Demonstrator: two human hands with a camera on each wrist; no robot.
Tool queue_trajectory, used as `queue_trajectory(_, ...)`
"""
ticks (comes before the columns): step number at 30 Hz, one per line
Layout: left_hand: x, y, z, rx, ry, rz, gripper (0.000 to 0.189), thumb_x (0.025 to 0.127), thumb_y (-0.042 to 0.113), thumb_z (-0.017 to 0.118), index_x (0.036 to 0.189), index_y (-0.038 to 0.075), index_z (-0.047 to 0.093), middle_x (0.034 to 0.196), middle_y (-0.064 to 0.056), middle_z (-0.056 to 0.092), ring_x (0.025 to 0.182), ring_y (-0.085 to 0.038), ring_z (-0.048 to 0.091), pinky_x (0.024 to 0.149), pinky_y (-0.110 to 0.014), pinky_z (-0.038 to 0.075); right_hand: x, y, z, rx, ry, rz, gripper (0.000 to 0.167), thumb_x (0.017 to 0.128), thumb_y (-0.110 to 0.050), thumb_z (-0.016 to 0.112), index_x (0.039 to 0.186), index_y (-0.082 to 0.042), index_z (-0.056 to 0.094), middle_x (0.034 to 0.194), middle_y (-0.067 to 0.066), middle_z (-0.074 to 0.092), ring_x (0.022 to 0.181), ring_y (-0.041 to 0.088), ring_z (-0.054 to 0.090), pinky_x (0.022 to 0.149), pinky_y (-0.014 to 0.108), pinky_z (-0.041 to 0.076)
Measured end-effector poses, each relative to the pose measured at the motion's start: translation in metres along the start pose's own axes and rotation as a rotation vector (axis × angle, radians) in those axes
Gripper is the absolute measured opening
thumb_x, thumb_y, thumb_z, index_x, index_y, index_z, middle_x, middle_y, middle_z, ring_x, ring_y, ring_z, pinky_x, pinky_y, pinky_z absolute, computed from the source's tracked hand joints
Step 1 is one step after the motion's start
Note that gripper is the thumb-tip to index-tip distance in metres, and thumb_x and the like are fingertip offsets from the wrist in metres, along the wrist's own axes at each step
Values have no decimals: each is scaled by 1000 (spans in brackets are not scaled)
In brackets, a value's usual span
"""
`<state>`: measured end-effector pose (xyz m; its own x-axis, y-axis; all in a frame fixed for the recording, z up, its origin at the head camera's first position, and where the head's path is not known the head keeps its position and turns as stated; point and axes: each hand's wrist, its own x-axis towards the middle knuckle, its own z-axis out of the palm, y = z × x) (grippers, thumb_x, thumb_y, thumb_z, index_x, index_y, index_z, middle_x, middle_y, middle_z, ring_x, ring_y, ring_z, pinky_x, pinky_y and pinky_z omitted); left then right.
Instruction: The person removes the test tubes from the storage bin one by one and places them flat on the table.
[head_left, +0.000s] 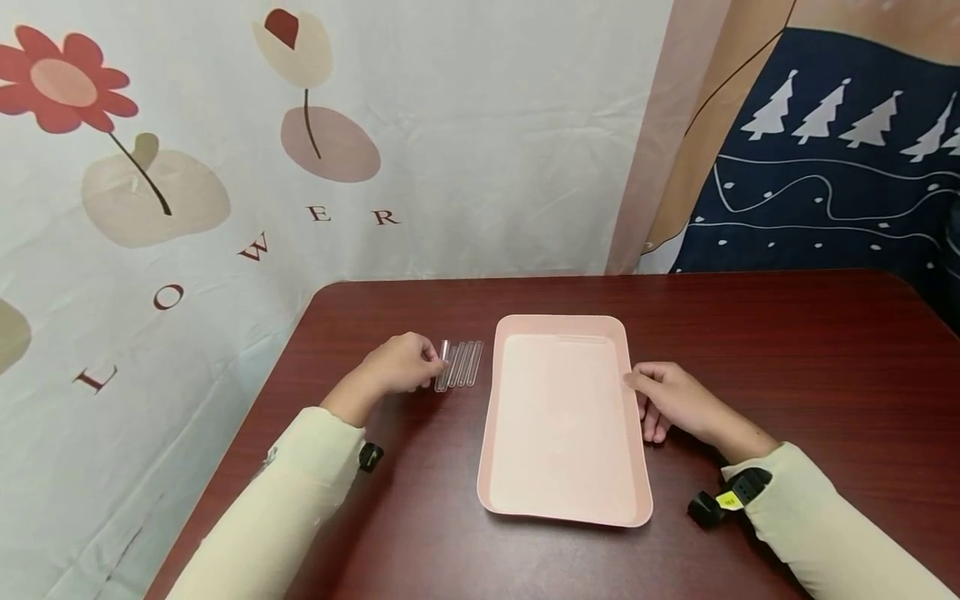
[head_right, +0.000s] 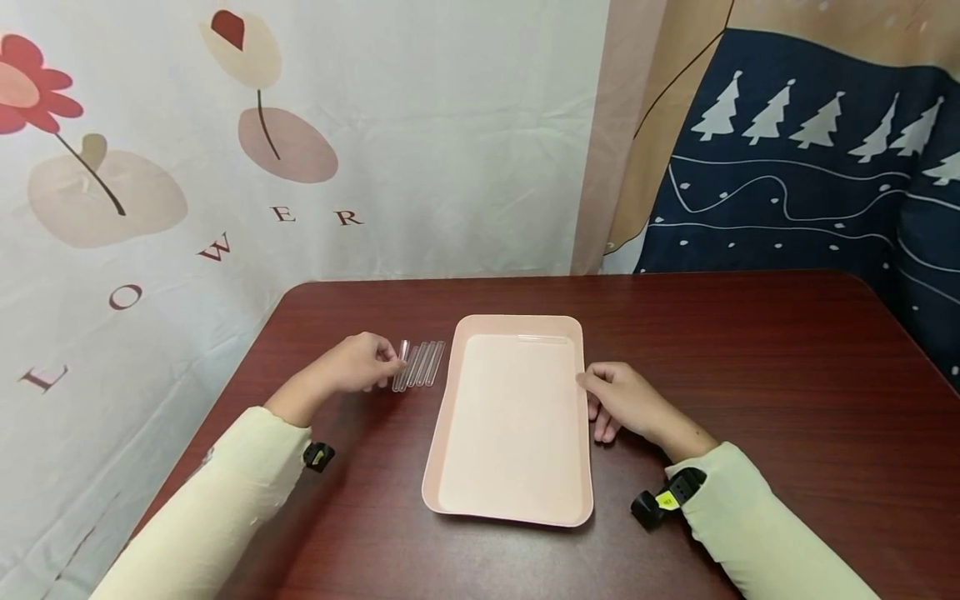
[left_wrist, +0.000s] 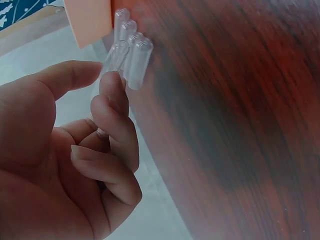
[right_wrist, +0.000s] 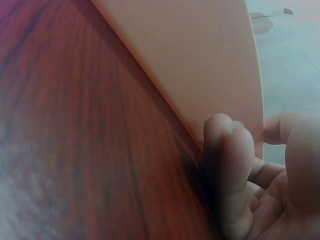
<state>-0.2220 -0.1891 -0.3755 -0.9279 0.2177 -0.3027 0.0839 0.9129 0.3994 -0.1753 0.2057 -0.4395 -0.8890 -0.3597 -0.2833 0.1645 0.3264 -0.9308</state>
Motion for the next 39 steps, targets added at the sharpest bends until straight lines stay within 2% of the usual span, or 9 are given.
queue_trajectory(11,8,-7,5,31,-49,-42,24,97,32,60,84,11,63,67,-2,65,53,-12,58,57,-28,47,1,0,0,-11,2,0,36,104,-24,46,88,7,51,64,10,59,43,16,60,43,35,52)
queue_trajectory(24,13,-9,9,12,-50,-42,27,97,35,60,84,11,63,66,-2,64,52,-13,58,57,-29,46,2,0,1,-4,3,-1,37,104,-26,47,88,7,51,65,11,59,43,16,60,43,35,52)
queue_trajectory(39,16,-8,10,32,-49,-44,30,98,37,59,83,11,63,64,-2,64,53,-14,58,60,-30,45,1,0,-1,-5,2,2,36,104,-24,47,88,7,51,65,11,59,43,16,60,43,35,52)
